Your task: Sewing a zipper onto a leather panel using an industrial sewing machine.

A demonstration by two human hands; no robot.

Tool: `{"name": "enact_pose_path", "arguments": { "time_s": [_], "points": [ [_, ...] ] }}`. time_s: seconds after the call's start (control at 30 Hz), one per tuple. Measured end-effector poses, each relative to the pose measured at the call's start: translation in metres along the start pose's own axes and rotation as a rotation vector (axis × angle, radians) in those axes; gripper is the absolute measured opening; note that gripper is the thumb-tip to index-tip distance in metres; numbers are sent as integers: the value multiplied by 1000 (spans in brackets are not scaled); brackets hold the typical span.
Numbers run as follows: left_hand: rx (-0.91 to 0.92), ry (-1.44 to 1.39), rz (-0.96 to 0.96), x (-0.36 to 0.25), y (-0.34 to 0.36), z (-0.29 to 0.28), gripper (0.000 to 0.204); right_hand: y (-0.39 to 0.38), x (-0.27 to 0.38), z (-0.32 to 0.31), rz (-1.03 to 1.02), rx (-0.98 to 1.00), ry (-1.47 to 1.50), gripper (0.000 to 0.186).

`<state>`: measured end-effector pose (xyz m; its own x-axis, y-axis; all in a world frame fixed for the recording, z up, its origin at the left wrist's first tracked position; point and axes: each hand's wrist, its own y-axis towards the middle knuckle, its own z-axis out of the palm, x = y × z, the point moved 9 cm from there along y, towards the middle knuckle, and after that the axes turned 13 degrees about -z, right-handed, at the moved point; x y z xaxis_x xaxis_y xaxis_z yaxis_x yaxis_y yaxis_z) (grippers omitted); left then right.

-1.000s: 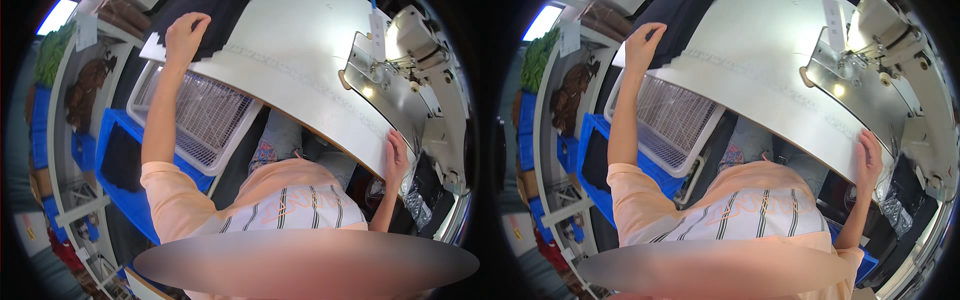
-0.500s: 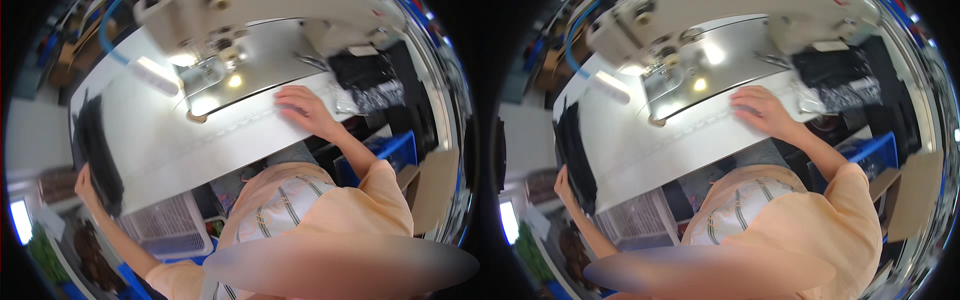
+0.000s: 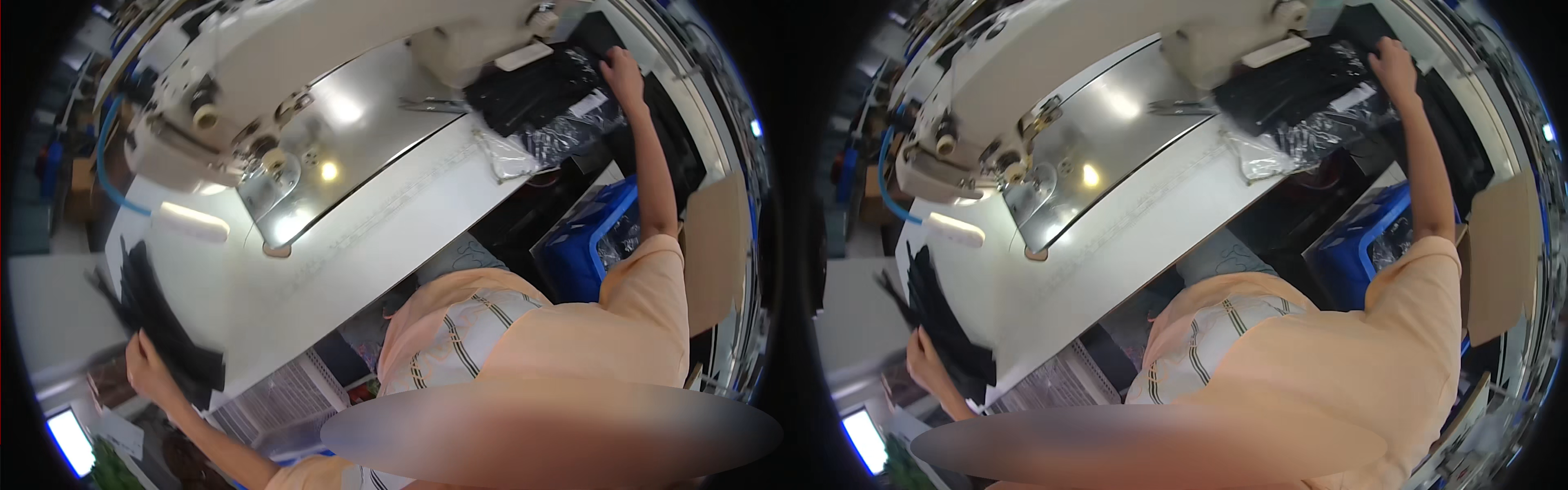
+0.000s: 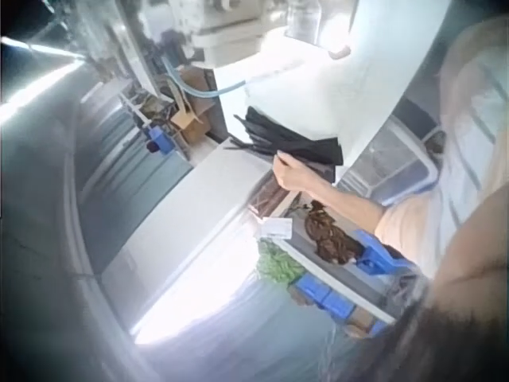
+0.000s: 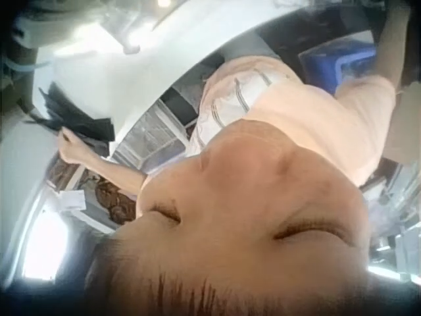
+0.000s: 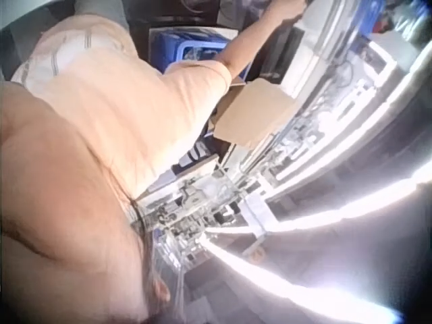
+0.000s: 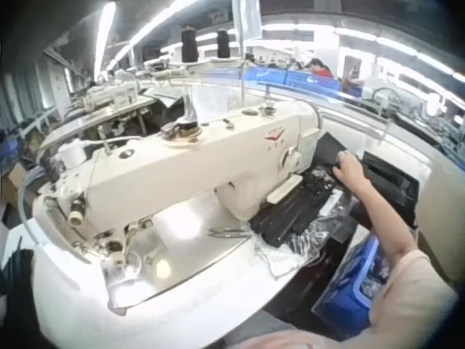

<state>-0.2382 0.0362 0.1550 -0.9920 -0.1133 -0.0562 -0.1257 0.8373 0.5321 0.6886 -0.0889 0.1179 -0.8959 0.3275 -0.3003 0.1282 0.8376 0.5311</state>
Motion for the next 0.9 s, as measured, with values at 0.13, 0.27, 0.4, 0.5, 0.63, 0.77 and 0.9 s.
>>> {"name": "enact_pose_path", "arguments": {
  "time_s": [0.13,0.27,0.4,0.5,0.63,0.77,0.9],
  "points": [
    [349,-528,-246,-20,3,49,28,3,-97,84,20,183,324,31],
    [476,-777,-466,24,-24,94,21,-29,-229,133,559,139,933,36],
    [523,-838,-625,14,-32,76,20,-31,-161,130,506,-5,955,37],
    [540,-870,-684,29,-49,74,20,5,35,-38,-6,-277,590,38],
    [503,-847,-523,11,-37,79,22,-48,387,-180,-960,65,1057,26],
    [444,-696,-385,9,-32,70,25,-69,600,-238,-1383,112,1511,12],
    [506,-668,-304,0,-20,69,26,-51,719,-255,-1538,-473,1355,14]
  ]
}}
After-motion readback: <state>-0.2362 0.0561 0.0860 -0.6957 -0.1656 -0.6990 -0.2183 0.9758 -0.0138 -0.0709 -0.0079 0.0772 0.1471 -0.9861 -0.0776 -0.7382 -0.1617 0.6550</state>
